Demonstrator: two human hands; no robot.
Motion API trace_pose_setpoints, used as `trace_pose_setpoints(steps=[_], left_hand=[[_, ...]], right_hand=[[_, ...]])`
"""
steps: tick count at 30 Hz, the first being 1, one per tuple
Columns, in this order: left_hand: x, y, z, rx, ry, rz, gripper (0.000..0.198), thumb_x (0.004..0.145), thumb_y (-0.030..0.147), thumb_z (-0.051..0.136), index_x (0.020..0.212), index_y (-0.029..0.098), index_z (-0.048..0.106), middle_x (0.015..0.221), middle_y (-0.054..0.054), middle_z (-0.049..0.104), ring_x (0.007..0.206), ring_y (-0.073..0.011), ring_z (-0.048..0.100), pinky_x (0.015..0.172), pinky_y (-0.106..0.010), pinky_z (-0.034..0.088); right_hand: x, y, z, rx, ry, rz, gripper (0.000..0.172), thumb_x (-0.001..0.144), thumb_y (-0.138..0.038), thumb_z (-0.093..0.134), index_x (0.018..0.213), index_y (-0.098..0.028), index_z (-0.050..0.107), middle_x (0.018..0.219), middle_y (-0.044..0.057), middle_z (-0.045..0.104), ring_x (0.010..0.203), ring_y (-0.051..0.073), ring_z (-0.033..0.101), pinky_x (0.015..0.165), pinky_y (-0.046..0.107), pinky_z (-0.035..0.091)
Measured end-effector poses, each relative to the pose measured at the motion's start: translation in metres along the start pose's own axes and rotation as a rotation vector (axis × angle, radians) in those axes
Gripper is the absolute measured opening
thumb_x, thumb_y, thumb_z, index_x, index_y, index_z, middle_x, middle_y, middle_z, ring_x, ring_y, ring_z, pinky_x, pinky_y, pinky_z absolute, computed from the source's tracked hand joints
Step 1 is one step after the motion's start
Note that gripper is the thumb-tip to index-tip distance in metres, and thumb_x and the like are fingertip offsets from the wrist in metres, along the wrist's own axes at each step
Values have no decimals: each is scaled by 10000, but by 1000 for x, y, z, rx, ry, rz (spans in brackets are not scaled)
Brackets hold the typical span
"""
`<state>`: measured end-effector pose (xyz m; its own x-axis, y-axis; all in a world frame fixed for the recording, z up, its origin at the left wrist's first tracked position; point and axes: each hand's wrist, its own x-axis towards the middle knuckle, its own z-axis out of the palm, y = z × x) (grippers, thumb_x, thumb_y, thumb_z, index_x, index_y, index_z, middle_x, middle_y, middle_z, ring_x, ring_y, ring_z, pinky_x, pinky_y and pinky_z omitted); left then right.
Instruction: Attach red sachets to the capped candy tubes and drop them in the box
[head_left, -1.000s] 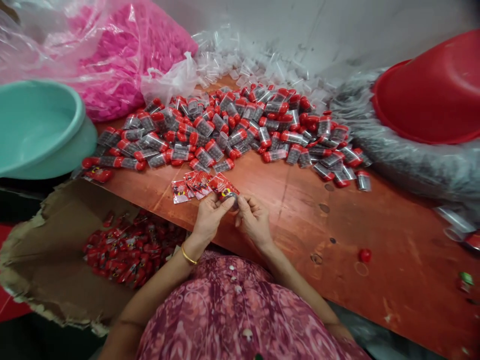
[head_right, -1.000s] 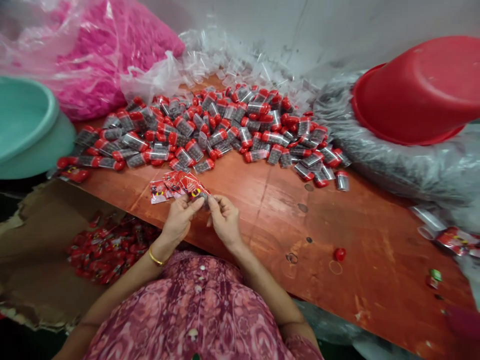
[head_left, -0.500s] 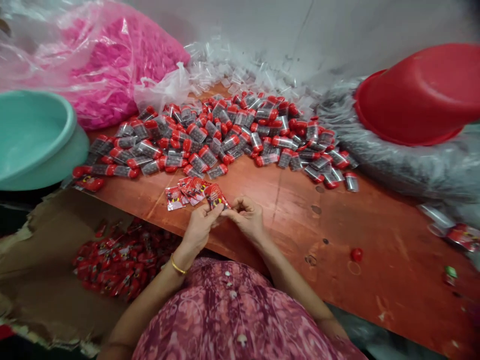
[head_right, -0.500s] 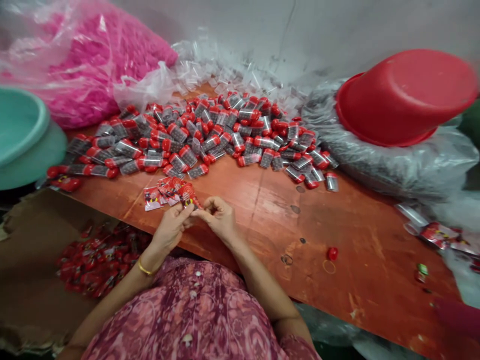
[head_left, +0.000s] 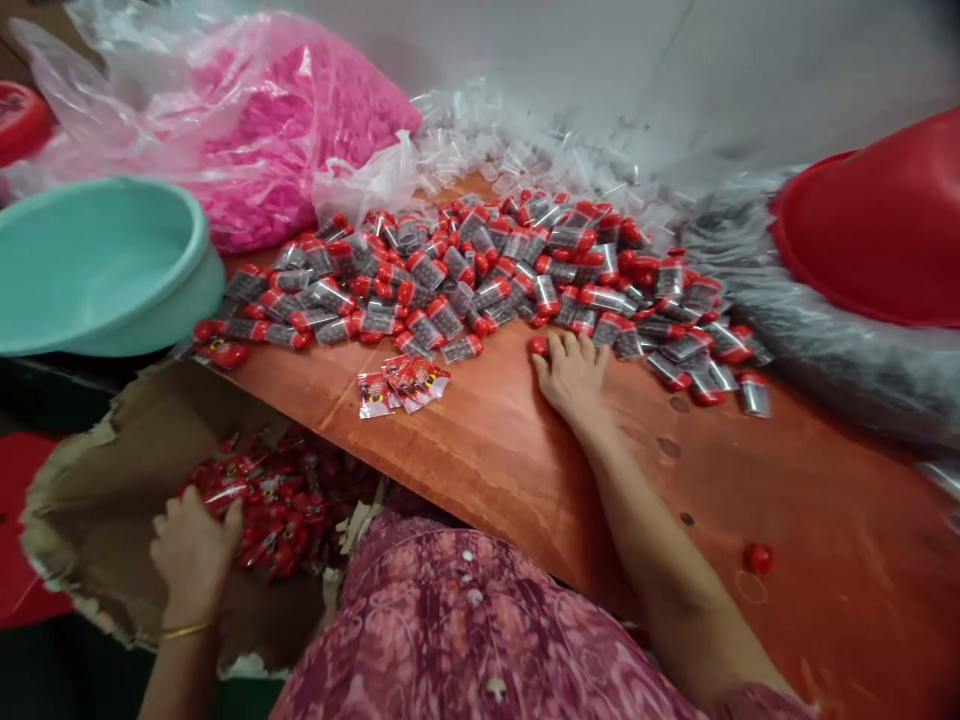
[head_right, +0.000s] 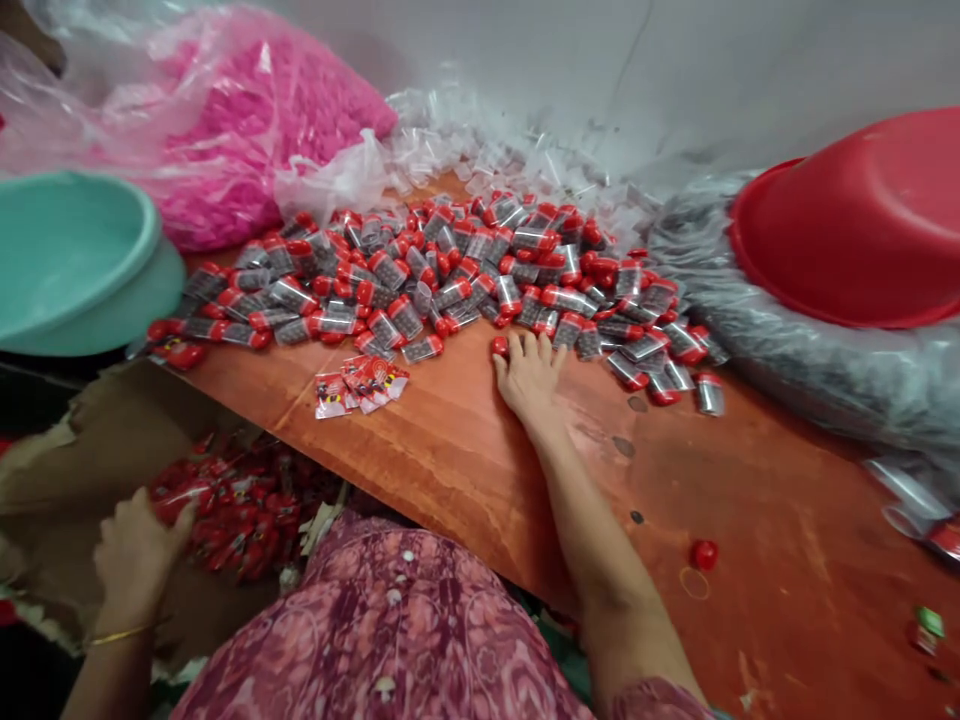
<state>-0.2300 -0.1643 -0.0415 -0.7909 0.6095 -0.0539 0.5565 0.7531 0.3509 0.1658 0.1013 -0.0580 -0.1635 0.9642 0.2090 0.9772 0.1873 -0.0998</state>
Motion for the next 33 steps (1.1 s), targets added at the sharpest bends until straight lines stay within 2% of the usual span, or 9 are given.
trace_pose_setpoints(steps=[3, 6, 9, 12, 17, 19, 23, 29, 33], left_hand=[[-15, 34, 13, -92, 107, 223, 381, 783, 406, 498, 1062, 168, 601, 1163, -160, 621, 1139, -356, 535, 941, -520, 416], [-25, 100, 32, -217, 60, 515, 374, 837, 408, 453, 1100, 194, 609, 1286, -136, 562, 1273, -308, 427, 1036, -486, 333], [-27, 160, 51, -212, -7, 731, 369, 858, 378, 437, 1142, 205, 597, 1335, -122, 525, 1319, -299, 365, 1071, -510, 259], [-23, 190, 68, -149, -88, 805, 448, 844, 362, 459, 1230, 150, 537, 1373, -159, 474, 1336, -332, 322, 1073, -524, 233], [-16, 193, 84, -110, -130, 790, 498, 842, 375, 460, 1286, 151, 475, 1384, -152, 464, 1322, -338, 343, 1074, -536, 206], [-16, 192, 84, -122, -127, 784, 527, 841, 381, 466, 1312, 147, 440, 1387, -148, 462, 1323, -332, 343, 1078, -528, 199], [-18, 194, 82, -147, -141, 767, 547, 846, 384, 462, 1328, 130, 412, 1366, -160, 482, 1313, -330, 360, 1072, -517, 216], [-19, 195, 77, -253, -133, 730, 566, 809, 438, 530, 1282, 133, 471, 1376, -173, 466, 1328, -338, 333, 1083, -526, 177], [-28, 204, 61, -610, -143, 627, 533, 702, 430, 667, 1160, 169, 587, 1323, -139, 532, 1285, -314, 398, 1079, -466, 227]], right_hand=[[-38, -22, -3, -11, -18, -36, 475, 899, -399, 352, 1279, -146, 485, 1285, 180, 510, 1198, 343, 387, 990, 610, 210], [-62, -48, -14, 15, 11, -83, 466, 898, -415, 372, 1241, -138, 521, 1309, 189, 492, 1195, 340, 389, 983, 580, 227], [-61, -75, -24, 140, 20, -155, 423, 899, -437, 393, 1123, -145, 601, 1214, 166, 570, 1084, 294, 474, 920, 449, 324], [-42, -100, -25, 251, -55, -168, 441, 865, -516, 440, 1002, -147, 638, 1033, 142, 649, 936, 261, 540, 808, 362, 373], [-19, -124, -15, 335, -234, -153, 326, 839, -460, 524, 892, -170, 662, 867, 104, 693, 819, 231, 589, 688, 296, 371], [-18, -126, -12, 393, -258, -177, 248, 865, -370, 503, 839, -192, 673, 827, 73, 702, 781, 206, 599, 658, 272, 359], [-17, -123, -9, 557, -264, -175, 306, 886, -329, 442, 720, -205, 667, 673, 25, 670, 625, 162, 570, 563, 243, 315], [-12, -123, -10, 837, -172, -143, 345, 858, -356, 426, 624, -182, 613, 527, -22, 525, 509, 113, 457, 505, 221, 289], [-22, -125, -23, 909, -52, -155, 386, 860, -385, 412, 581, -182, 585, 517, -20, 502, 493, 103, 431, 502, 227, 303]])
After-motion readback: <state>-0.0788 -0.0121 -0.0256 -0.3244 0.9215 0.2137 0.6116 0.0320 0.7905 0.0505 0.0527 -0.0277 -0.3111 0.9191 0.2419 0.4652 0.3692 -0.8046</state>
